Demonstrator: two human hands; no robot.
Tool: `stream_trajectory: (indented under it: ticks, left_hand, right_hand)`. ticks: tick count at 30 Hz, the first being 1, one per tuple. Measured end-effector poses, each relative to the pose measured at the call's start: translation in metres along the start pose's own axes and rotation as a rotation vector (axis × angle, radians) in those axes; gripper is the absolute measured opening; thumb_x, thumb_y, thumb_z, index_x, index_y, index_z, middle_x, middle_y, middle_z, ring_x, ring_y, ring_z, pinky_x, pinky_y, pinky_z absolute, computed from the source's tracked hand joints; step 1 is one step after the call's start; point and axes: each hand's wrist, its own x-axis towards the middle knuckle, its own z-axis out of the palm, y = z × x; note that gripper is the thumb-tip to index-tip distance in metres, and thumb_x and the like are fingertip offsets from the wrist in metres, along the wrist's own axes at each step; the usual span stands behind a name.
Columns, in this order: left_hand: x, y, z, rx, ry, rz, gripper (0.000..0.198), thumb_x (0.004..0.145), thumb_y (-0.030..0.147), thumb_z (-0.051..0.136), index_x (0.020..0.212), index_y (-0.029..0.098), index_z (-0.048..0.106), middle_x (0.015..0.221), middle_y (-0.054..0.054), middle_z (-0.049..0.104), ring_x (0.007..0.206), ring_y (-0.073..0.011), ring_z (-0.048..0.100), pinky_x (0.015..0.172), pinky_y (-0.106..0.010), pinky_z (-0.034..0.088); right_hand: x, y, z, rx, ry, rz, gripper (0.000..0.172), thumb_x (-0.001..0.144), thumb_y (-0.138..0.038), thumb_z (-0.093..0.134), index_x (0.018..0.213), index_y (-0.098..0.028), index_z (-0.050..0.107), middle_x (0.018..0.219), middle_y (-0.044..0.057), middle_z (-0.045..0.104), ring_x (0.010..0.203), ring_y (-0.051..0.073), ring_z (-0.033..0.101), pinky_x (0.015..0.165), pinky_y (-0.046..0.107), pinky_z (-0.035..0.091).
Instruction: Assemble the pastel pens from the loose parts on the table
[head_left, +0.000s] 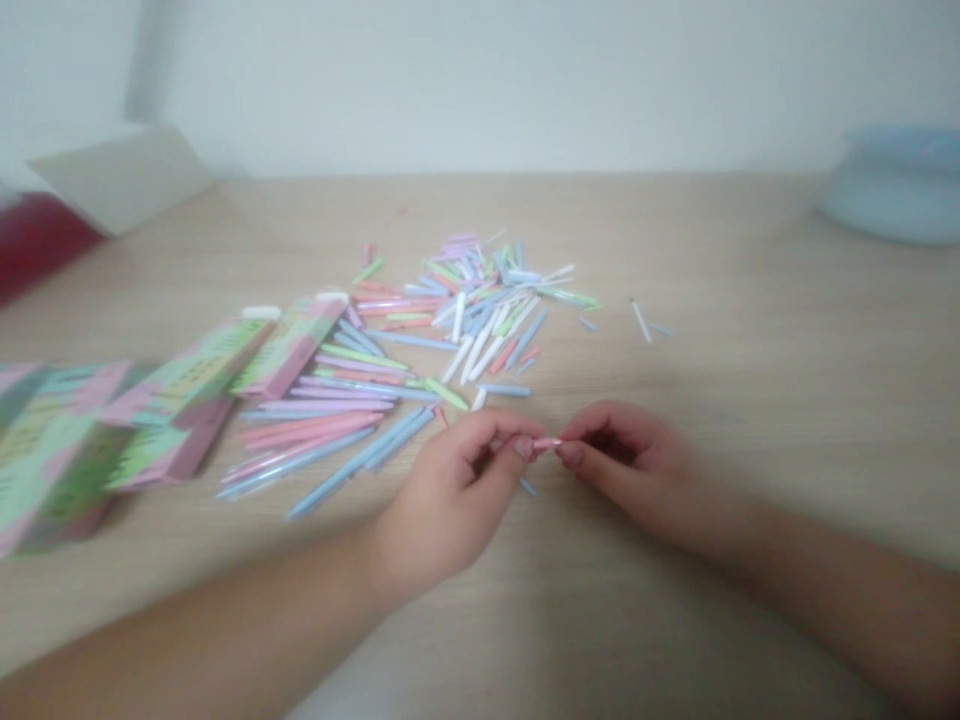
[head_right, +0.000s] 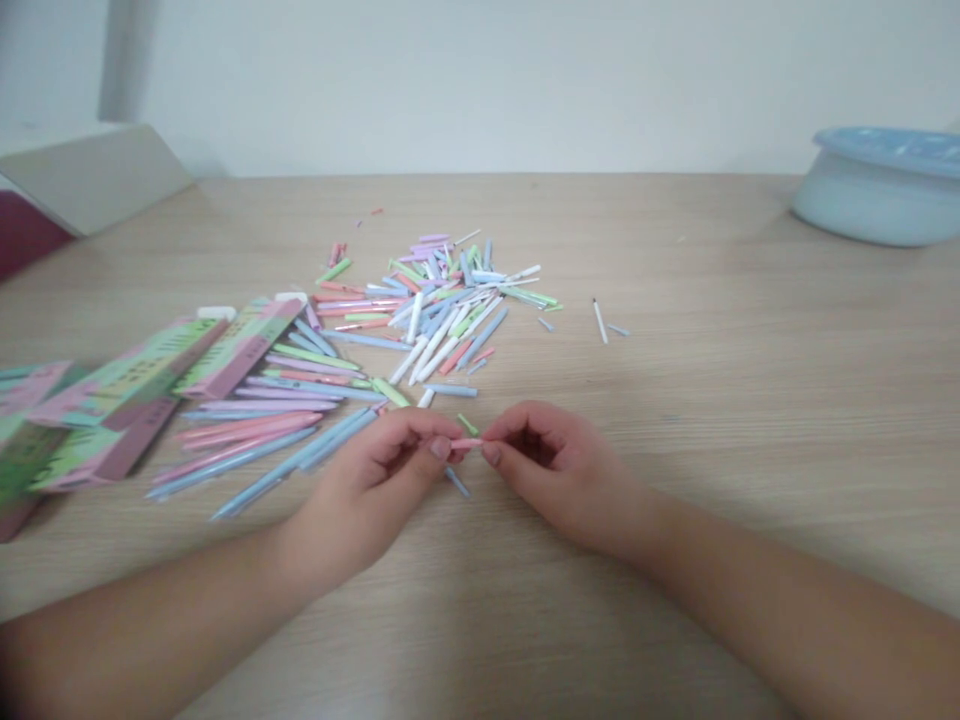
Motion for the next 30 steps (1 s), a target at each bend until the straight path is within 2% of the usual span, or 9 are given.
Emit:
stream_trajectory:
  ticks: [6,11,17,24,30]
  left_hand:
    - [-0.0028,-0.0010,0.0015,0.006,-0.016,-0.017,0.015,0.098,0.026,0.064,0.110,0.021,0.073,0.095,-0.001,0.076,0.085,-0.0136,0.070,0.076,-0.024,0.055]
    - [-0.0010,-0.0038,0.0024,0.056,0.032,-0.003,0.011,0.095,0.024,0.068,0.104,0.021,0.075,0.092,0.000,0.075,0.084,-0.0133,0.069,0.078,-0.025,0.054]
    - [0.0014,-0.0057,0.0021,-0.077,0.003,-0.077,0.013,0.096,0.031,0.069,0.104,0.021,0.070,0.089,0.001,0.075,0.079,-0.0125,0.068,0.070,-0.023,0.052]
    - [0.0013,-0.0046,0.0005,0.038,0.023,-0.086,0.014,0.096,0.033,0.070,0.099,0.020,0.074,0.086,0.000,0.074,0.079,-0.0145,0.066,0.071,-0.025,0.050]
    - [0.0026,-0.0009,0.0005,0.076,0.013,-0.091,0.021,0.100,0.036,0.062,0.102,0.019,0.074,0.086,-0.002,0.073,0.078,-0.0151,0.065,0.066,-0.025,0.049]
  right_hand:
    - [-0.0020,0.0009,0.0035,-0.029,0.013,-0.061,0.013,0.095,-0.035,0.070,0.092,-0.022,0.073,0.078,0.001,0.071,0.068,0.015,0.064,0.058,0.025,0.052]
    - [-0.0024,0.0042,0.0049,-0.025,0.024,-0.071,0.012,0.094,-0.035,0.071,0.094,-0.023,0.073,0.080,0.002,0.073,0.068,0.016,0.066,0.057,0.026,0.053]
    - [-0.0035,0.0051,0.0044,-0.028,0.033,-0.072,0.010,0.093,-0.034,0.072,0.095,-0.024,0.074,0.082,0.001,0.073,0.069,0.015,0.067,0.059,0.025,0.054]
    - [-0.0031,0.0036,0.0045,-0.020,0.041,-0.075,0.009,0.092,-0.034,0.073,0.095,-0.026,0.075,0.081,0.000,0.074,0.068,0.015,0.068,0.058,0.024,0.054]
    - [-0.0040,0.0052,0.0039,-0.022,0.061,-0.068,0.009,0.091,-0.035,0.076,0.094,-0.027,0.077,0.080,-0.001,0.075,0.067,0.015,0.067,0.058,0.024,0.054]
